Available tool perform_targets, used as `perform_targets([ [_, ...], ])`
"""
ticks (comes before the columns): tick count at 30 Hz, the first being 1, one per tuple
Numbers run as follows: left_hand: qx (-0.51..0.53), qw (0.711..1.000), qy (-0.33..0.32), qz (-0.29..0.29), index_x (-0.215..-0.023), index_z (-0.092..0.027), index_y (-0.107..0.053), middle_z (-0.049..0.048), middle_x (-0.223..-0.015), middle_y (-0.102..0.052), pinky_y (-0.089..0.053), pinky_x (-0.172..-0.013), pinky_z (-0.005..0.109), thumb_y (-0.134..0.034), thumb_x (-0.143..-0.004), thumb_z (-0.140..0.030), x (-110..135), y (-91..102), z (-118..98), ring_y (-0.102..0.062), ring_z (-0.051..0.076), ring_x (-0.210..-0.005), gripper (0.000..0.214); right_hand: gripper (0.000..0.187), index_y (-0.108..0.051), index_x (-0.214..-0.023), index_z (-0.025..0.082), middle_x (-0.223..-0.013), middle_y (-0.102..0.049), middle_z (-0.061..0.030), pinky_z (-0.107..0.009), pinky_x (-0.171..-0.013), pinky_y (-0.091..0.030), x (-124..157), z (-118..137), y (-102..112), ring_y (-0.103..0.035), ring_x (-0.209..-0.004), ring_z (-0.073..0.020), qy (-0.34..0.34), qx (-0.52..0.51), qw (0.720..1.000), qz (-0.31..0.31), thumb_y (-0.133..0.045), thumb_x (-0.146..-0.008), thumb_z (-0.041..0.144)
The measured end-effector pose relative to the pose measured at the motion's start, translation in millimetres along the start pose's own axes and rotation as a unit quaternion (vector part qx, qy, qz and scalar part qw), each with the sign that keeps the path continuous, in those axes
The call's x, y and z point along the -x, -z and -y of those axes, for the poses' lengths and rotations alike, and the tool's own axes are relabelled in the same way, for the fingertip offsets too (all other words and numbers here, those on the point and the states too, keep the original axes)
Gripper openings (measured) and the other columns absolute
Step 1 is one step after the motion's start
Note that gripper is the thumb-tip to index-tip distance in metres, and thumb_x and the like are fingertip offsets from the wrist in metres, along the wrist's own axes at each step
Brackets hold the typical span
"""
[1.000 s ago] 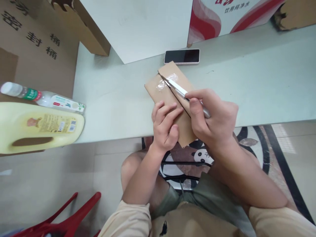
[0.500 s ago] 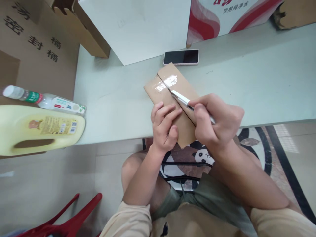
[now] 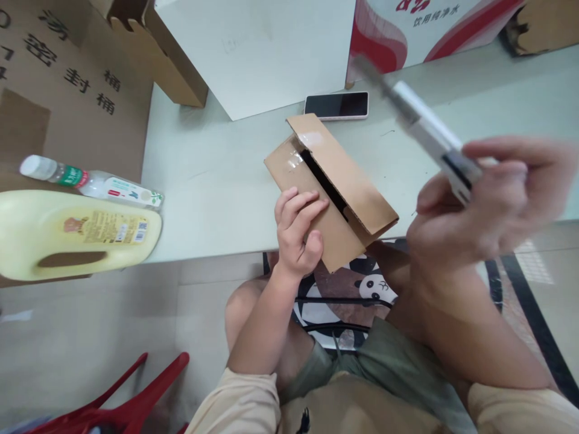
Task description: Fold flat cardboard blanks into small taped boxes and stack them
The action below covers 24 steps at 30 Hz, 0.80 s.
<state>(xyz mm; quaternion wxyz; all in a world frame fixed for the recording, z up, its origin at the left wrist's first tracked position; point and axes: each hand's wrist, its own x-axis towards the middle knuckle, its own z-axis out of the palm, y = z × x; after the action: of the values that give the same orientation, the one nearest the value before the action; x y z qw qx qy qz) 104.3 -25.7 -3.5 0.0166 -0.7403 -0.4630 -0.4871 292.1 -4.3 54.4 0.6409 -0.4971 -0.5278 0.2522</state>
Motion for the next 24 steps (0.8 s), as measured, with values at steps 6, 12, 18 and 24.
perform_targets([
  [6, 0.030, 0.999, -0.009, 0.042, -0.125, -0.024, -0.064, 0.0081, -0.125, -0.068, -0.038, -0.119, 0.046, -0.033, -0.101, -0.040, -0.2, 10.9, 13.2, -0.058, 0.025, -0.127, 0.042, 0.016, -0.058, -0.099, 0.026, -0.074, -0.049, 0.0004, -0.032, -0.062, -0.044, -23.1, -50.8, -11.6, -0.051, -0.062, -0.0142, -0.033, 0.072, 0.996, 0.032, -0.043, -0.094, 0.028],
  [12, 0.050, 0.996, 0.069, 0.019, -0.116, -0.025, -0.067, 0.0077, -0.123, -0.068, -0.038, -0.119, 0.050, -0.037, -0.100, -0.051, 2.6, 22.2, 34.5, -0.057, 0.027, -0.128, 0.042, 0.028, -0.067, -0.104, 0.023, -0.082, -0.062, 0.0000, -0.030, -0.068, -0.046, -21.8, -85.4, -8.5, -0.052, -0.064, -0.0131, -0.139, 0.106, 0.968, 0.182, -0.044, -0.087, 0.023],
  [18, 0.125, 0.965, 0.220, -0.071, -0.106, -0.025, -0.067, 0.0091, -0.119, -0.067, -0.050, -0.105, 0.047, -0.047, -0.091, -0.067, 14.5, 30.0, 76.7, -0.063, 0.029, -0.120, 0.049, 0.037, -0.069, -0.115, 0.023, -0.109, -0.073, -0.0072, -0.040, -0.093, -0.050, -20.1, -82.3, -19.2, -0.066, -0.102, -0.0233, -0.166, 0.145, 0.941, 0.255, -0.043, -0.092, 0.034],
  [24, 0.287, 0.858, 0.408, -0.126, -0.099, -0.024, -0.070, 0.0079, -0.098, -0.072, -0.055, -0.075, 0.037, -0.039, -0.086, -0.076, 18.3, 29.8, 81.0, -0.070, 0.025, -0.092, 0.062, 0.037, -0.068, -0.094, 0.021, -0.097, -0.073, -0.0068, -0.038, -0.087, -0.051, -16.9, -74.6, -23.5, -0.067, -0.094, -0.0225, -0.195, 0.114, 0.939, 0.259, -0.041, -0.094, 0.047],
])
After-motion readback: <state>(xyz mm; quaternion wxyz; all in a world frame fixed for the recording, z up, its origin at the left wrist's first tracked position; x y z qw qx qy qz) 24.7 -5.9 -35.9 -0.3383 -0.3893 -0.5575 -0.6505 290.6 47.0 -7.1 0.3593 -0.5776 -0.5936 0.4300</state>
